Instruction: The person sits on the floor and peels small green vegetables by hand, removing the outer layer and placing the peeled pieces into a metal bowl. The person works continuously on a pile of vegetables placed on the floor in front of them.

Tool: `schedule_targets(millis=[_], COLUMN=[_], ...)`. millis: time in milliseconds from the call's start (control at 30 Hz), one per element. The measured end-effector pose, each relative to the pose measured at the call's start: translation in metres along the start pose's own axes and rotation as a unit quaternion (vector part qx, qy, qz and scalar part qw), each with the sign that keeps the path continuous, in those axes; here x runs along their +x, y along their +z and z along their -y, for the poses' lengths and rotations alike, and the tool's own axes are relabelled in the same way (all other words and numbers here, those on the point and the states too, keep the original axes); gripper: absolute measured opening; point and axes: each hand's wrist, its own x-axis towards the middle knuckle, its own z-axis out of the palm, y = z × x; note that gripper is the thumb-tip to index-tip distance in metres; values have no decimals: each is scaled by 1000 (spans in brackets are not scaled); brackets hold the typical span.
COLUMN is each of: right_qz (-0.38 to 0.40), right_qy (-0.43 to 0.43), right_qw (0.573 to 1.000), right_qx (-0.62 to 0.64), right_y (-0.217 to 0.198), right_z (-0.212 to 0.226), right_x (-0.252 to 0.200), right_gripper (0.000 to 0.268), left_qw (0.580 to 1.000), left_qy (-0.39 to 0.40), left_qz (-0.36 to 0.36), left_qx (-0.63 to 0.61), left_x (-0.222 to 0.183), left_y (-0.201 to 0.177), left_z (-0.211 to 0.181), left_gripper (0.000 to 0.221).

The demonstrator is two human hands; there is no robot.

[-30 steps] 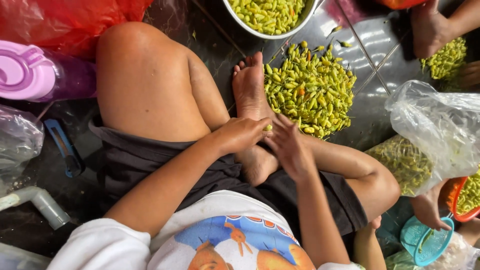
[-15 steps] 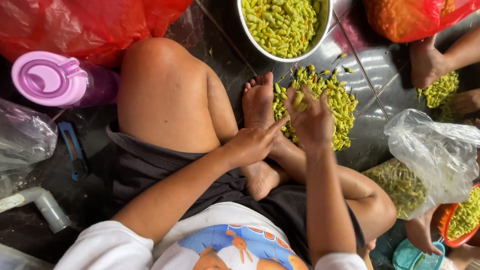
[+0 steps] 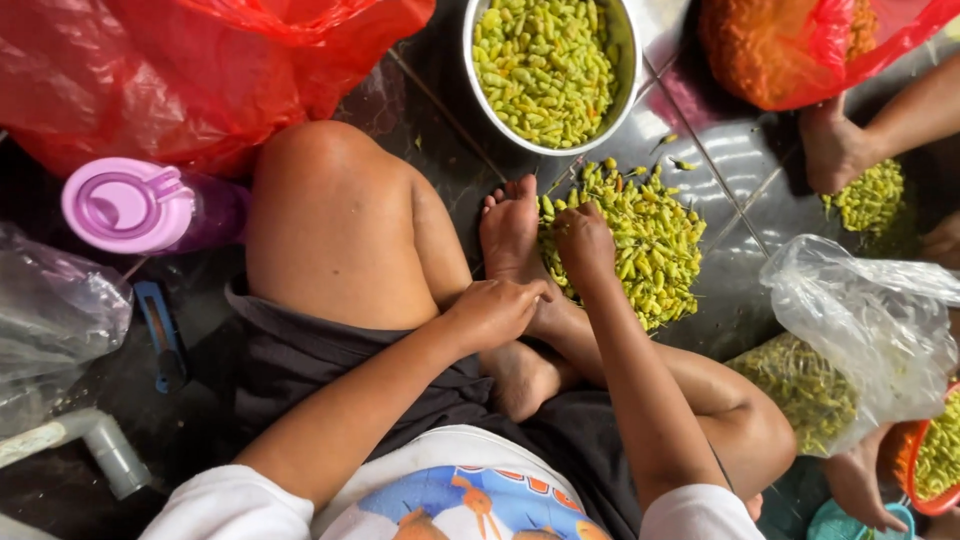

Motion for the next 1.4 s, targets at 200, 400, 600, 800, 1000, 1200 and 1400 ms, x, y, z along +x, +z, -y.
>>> schedule_targets(millis=[200,400,600,800,1000,1200,1400], right_qz=[-115,-86,-33,-44,-71,-31,17], right_qy=[-92,56,44,39,124,104,0], right_qw=[974,957,813,779,729,827,916], right_qx=[170,272,580,624,670,552,400], right_y=[-5,-41,-57,-43,-33,-43,-60], right_z=[-26,-35,-6,23,26,33,21], right_x=[-20,-74,-119,-137,-142,-152,-156], right_gripper=[8,28,33,28,20,24,17], left_qw=[999,999,997,995,994,998,986], left_qy=[-19,-17,-47,-61,-52,-29,-22], left_qz=[39,33,60,71,83,52,166], left_qx=[18,34,-13,-42,-48,19,-19], left_x=[-6,-4,-4,-1,-2,-7,-6], left_y=[-8,-6,-16,-2,-25,-5,-13], left_z=[-2,-3,-12,-12,-26,-8,-8], left_gripper=[39,38,40,39,38,33,33])
